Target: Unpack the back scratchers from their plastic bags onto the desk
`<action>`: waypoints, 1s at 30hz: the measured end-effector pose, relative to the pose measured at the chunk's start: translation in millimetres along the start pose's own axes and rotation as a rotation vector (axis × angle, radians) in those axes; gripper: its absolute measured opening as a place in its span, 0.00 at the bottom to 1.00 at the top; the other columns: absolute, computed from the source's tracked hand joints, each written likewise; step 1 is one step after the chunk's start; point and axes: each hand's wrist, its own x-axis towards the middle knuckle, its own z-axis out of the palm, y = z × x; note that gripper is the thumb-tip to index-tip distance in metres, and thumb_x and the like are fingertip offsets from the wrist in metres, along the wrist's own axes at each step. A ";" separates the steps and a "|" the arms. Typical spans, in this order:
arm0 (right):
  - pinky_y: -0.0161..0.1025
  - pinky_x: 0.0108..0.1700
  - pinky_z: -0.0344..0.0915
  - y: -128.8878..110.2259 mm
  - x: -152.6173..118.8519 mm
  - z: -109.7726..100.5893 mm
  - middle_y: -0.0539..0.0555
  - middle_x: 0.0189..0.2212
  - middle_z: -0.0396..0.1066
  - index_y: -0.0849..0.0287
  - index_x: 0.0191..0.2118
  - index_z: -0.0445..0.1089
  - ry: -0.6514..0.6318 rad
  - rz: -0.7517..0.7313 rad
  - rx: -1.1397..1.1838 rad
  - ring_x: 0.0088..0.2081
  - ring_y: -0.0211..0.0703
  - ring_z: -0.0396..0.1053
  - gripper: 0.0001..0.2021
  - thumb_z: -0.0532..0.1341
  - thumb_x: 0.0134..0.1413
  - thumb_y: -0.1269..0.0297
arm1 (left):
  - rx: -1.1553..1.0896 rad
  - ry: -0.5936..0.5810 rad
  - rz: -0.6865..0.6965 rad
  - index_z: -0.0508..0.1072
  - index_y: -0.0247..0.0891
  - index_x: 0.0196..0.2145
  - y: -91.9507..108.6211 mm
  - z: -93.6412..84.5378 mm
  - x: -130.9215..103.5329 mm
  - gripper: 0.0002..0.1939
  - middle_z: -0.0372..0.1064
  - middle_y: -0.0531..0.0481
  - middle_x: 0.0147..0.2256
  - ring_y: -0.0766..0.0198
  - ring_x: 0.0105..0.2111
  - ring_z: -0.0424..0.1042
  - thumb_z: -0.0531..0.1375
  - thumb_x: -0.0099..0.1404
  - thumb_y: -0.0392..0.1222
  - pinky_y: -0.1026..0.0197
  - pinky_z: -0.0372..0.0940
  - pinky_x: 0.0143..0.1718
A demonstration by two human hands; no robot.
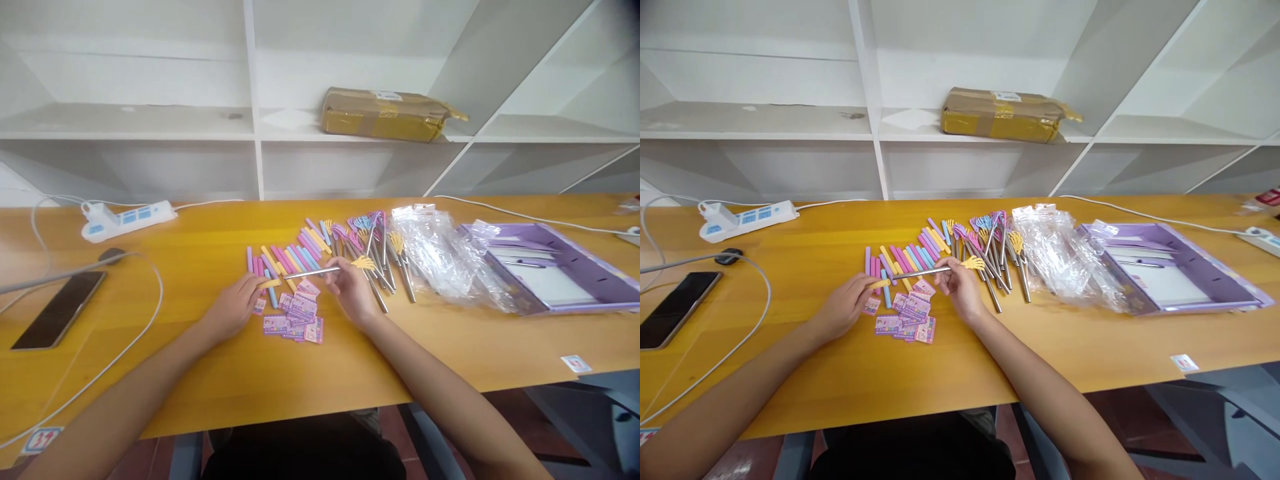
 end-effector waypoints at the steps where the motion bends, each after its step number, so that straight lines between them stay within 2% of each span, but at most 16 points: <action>1: 0.34 0.24 0.50 1.8 -0.7 0.9 0.49 0.23 0.68 0.59 0.36 0.72 -0.012 0.008 -0.001 0.19 0.32 0.55 0.14 0.60 0.64 0.52 | -0.002 -0.011 0.000 0.68 0.40 0.61 0.5 0.1 -0.2 0.19 0.72 0.42 0.52 0.55 0.51 0.74 0.44 0.83 0.45 0.51 0.70 0.53; 8: 0.34 0.24 0.52 7.1 -2.2 2.7 0.49 0.23 0.68 0.59 0.36 0.72 -0.012 0.023 -0.024 0.19 0.32 0.54 0.15 0.60 0.65 0.51 | 0.032 -0.004 0.032 0.68 0.39 0.61 3.2 0.4 -2.6 0.19 0.72 0.41 0.54 0.54 0.52 0.74 0.44 0.83 0.45 0.51 0.69 0.54; 15: 0.35 0.26 0.54 5.2 -3.4 0.7 0.49 0.25 0.69 0.59 0.36 0.73 0.002 -0.033 -0.108 0.20 0.33 0.57 0.17 0.61 0.66 0.48 | 0.111 0.025 0.067 0.69 0.41 0.61 -1.0 3.6 -3.3 0.19 0.73 0.42 0.53 0.55 0.49 0.75 0.44 0.82 0.41 0.54 0.70 0.51; 24: 0.37 0.27 0.57 14.0 -3.4 0.6 0.50 0.29 0.72 0.58 0.40 0.72 -0.061 -0.095 -0.113 0.19 0.33 0.59 0.20 0.61 0.67 0.43 | 0.062 0.040 0.075 0.69 0.42 0.62 -6.2 2.7 -3.5 0.24 0.73 0.42 0.54 0.55 0.53 0.74 0.45 0.76 0.30 0.51 0.70 0.57; 30: 0.37 0.28 0.57 7.6 -6.9 0.6 0.50 0.28 0.72 0.57 0.40 0.72 -0.077 -0.102 -0.111 0.20 0.35 0.60 0.19 0.61 0.68 0.43 | -0.004 0.047 0.074 0.67 0.43 0.63 0.5 3.8 -9.4 0.25 0.72 0.42 0.54 0.55 0.53 0.74 0.45 0.76 0.29 0.50 0.71 0.57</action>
